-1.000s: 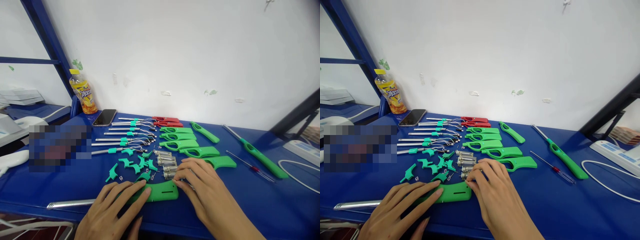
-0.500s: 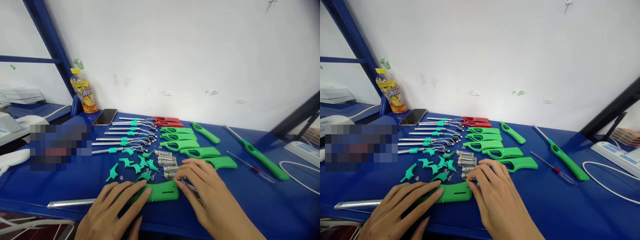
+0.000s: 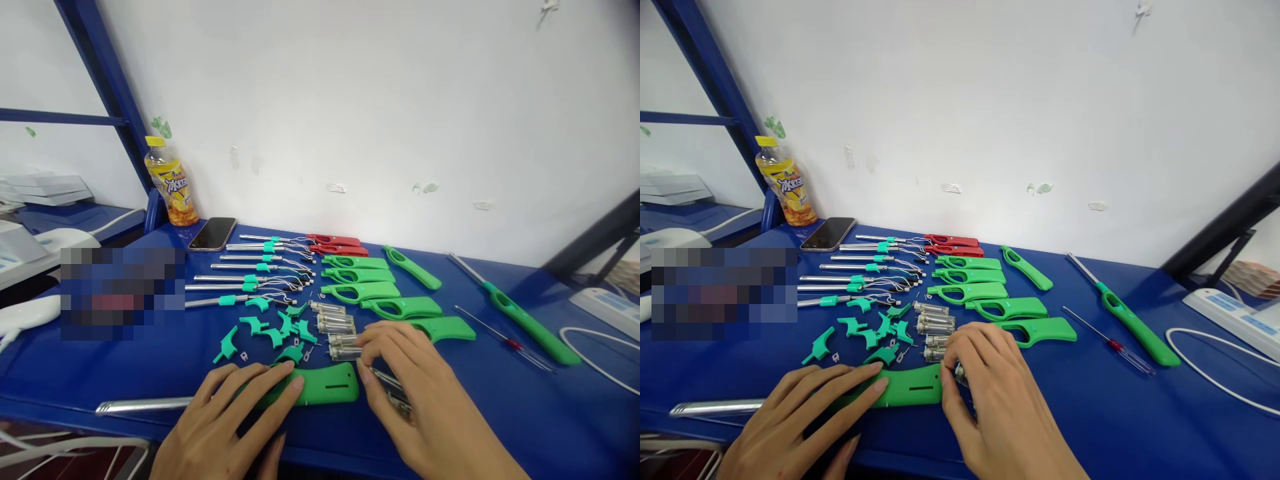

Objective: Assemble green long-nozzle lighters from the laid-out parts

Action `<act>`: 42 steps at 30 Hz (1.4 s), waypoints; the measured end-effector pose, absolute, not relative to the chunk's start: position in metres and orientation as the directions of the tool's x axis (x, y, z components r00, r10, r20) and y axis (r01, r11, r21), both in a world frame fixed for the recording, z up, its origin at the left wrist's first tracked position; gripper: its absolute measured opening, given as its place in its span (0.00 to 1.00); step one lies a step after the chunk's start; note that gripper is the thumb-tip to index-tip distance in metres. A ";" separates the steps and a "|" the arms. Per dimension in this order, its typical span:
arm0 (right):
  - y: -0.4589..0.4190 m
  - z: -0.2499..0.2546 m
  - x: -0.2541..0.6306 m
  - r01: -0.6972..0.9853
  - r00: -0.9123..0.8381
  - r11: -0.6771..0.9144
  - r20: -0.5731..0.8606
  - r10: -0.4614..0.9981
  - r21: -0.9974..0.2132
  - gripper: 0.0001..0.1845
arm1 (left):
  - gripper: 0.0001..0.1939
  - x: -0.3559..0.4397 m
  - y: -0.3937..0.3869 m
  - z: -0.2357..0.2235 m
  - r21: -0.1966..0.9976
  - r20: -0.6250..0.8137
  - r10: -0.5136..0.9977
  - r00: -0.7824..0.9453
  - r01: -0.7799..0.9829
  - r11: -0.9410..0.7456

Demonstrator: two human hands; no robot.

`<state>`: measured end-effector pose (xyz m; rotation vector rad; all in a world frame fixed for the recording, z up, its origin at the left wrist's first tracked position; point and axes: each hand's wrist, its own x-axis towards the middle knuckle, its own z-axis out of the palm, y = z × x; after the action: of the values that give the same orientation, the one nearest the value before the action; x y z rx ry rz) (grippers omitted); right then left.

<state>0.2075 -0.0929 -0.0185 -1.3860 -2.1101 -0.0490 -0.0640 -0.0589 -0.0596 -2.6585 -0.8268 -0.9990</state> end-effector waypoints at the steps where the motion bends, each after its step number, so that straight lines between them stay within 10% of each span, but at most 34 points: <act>1: -0.092 -0.019 0.207 0.839 -0.266 0.455 0.504 0.822 -0.299 0.08 | 0.23 -0.064 -0.059 -0.060 0.040 0.654 0.444 0.613 0.558 -0.829; 42: -0.090 -0.024 0.209 0.765 -0.255 0.532 0.589 0.767 -0.361 0.05 | 0.23 -0.063 -0.061 -0.061 0.059 0.646 0.463 0.606 0.565 -0.823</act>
<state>0.2087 -0.0896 -0.0236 -1.2395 -2.0308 0.0027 -0.0632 -0.0609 -0.0614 -2.6779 -0.8635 -1.0120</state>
